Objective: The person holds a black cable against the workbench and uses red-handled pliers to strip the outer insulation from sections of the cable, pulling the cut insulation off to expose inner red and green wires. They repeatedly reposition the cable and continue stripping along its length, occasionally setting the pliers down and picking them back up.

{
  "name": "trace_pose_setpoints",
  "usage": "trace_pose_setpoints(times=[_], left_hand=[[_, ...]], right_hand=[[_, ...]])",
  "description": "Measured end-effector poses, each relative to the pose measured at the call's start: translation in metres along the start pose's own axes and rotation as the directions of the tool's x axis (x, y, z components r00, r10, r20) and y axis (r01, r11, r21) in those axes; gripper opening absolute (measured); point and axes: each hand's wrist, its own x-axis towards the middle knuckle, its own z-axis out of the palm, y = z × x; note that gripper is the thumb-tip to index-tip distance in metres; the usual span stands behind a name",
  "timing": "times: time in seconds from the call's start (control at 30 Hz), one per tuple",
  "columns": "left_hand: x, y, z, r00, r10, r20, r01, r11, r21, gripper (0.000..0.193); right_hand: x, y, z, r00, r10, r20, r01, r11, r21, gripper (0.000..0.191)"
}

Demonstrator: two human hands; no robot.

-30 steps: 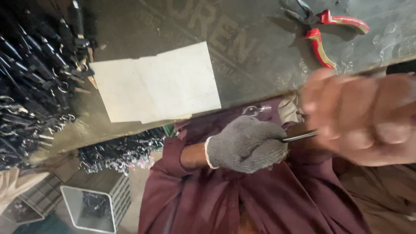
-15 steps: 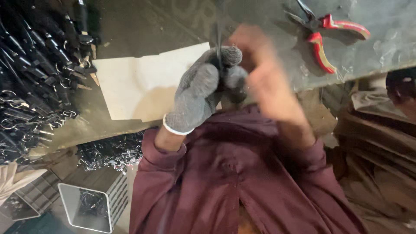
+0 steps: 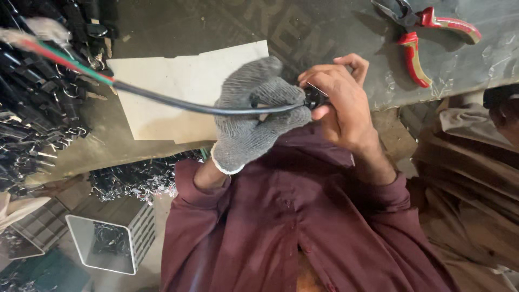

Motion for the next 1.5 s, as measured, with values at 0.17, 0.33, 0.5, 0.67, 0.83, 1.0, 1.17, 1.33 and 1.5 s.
trace_pose_setpoints(times=[0.17, 0.33, 0.5, 0.67, 0.83, 1.0, 1.17, 1.33, 1.5], left_hand=[[0.006, 0.007, 0.003, 0.998, 0.011, -0.054, -0.007, 0.997, 0.078, 0.054], [0.006, -0.002, 0.008, 0.992, 0.028, -0.124, -0.02, 0.998, 0.059, 0.058], [0.007, -0.007, 0.006, 0.984, -0.168, -0.068, 0.166, 0.986, -0.035, 0.061], [0.01, 0.008, 0.001, 0.989, 0.124, 0.087, -0.144, 0.943, 0.301, 0.043], [0.012, 0.014, 0.011, 0.952, 0.305, 0.017, -0.261, 0.783, 0.565, 0.047], [0.017, -0.005, -0.002, 0.918, 0.205, 0.34, -0.268, 0.952, 0.15, 0.04], [0.019, -0.008, -0.008, 0.908, 0.263, 0.325, -0.316, 0.941, 0.123, 0.037], [0.022, 0.009, -0.017, 0.839, 0.213, 0.5, -0.175, 0.977, -0.123, 0.03], [0.012, 0.007, 0.0, 0.928, 0.167, 0.332, -0.175, 0.984, -0.005, 0.017]], right_hand=[[-0.006, -0.008, 0.005, 0.997, 0.031, -0.069, -0.028, 0.999, 0.036, 0.028], [-0.01, -0.012, 0.014, 0.992, 0.076, -0.097, -0.082, 0.995, -0.059, 0.031], [-0.01, -0.015, 0.023, 0.974, 0.198, -0.114, -0.196, 0.98, 0.029, 0.032], [-0.021, -0.001, 0.017, 0.921, 0.388, -0.027, -0.332, 0.822, 0.463, 0.04], [-0.023, 0.009, 0.003, 0.883, 0.403, 0.241, -0.468, 0.713, 0.523, 0.033], [-0.008, -0.005, 0.007, 0.972, 0.209, 0.104, -0.229, 0.763, 0.605, 0.031], [-0.006, 0.006, 0.011, 0.99, 0.074, 0.118, -0.128, 0.817, 0.563, 0.034], [-0.039, 0.03, 0.025, 0.863, -0.081, 0.499, -0.435, 0.381, 0.815, 0.032], [-0.065, 0.036, 0.059, 0.937, 0.148, 0.316, -0.34, 0.186, 0.922, 0.069]])
